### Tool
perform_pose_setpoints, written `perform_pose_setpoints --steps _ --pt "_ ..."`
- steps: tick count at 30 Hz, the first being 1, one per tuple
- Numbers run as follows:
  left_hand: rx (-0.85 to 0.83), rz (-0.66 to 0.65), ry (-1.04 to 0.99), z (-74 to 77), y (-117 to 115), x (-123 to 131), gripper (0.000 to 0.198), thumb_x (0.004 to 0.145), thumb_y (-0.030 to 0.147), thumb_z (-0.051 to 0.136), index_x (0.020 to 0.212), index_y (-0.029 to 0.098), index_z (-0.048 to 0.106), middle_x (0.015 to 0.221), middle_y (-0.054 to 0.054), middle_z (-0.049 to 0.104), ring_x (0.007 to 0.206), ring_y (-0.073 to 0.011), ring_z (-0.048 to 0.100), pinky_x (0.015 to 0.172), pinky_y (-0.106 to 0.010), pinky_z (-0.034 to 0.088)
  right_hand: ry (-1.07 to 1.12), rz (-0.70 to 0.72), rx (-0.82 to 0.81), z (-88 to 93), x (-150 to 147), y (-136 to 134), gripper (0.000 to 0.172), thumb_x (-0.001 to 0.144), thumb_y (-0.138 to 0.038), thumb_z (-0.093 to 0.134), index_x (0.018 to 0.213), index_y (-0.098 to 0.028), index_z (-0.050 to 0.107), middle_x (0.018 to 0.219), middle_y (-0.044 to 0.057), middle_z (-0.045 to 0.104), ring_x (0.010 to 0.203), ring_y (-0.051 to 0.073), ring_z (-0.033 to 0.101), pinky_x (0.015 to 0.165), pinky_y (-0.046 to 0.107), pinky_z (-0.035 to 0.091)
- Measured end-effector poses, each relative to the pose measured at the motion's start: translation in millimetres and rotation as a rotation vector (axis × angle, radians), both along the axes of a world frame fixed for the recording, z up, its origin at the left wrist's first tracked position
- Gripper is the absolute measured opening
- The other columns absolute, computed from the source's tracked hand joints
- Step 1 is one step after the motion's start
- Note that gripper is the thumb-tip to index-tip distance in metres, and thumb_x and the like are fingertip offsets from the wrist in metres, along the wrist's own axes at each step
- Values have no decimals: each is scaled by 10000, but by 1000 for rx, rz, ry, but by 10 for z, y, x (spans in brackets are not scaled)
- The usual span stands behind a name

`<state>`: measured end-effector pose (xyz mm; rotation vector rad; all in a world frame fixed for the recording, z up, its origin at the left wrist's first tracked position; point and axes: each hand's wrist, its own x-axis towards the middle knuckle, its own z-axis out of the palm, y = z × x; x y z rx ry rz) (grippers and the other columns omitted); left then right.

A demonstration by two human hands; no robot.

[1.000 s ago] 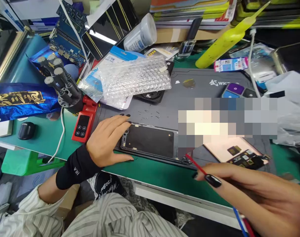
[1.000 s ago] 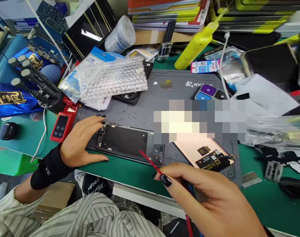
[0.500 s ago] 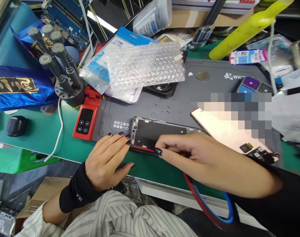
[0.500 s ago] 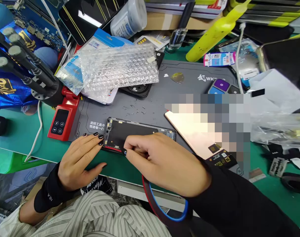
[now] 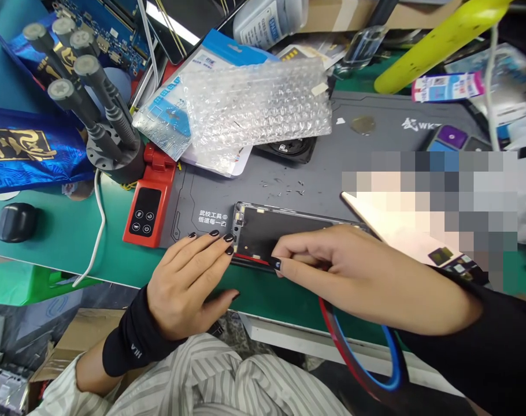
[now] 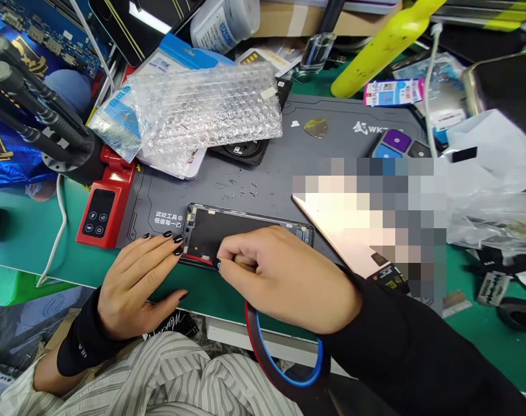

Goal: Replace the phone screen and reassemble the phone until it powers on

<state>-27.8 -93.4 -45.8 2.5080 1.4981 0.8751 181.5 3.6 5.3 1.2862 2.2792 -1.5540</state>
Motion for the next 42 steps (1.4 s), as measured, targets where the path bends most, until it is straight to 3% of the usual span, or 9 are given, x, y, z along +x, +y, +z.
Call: perform_pose_setpoints --steps 7,32,42 --pt "-8 -8 5 7 11 -10 388 786 261 670 1133 106 591 1145 -147 689 1172 -252 593 1007 -396 460 -85 26 -4 46 -47 32 274 780 -342 426 545 -203 408 428 -62 285 451 92 214 439 243 208" --pt "-20 -20 18 23 7 -11 386 786 255 658 1133 102 587 1165 -159 679 1174 -258 596 1017 -408 452 -67 0 38 22 -47 24 242 760 -263 455 532 -191 419 418 -70 280 447 79 208 438 229 204" --pt "-18 -23 75 28 26 -10 350 804 262 636 1136 156 599 1196 -131 664 1170 -255 587 993 -397 451 -23 -2 50 16 -28 10 212 754 -239 458 547 -195 445 411 -70 318 432 77 231 438 233 205"
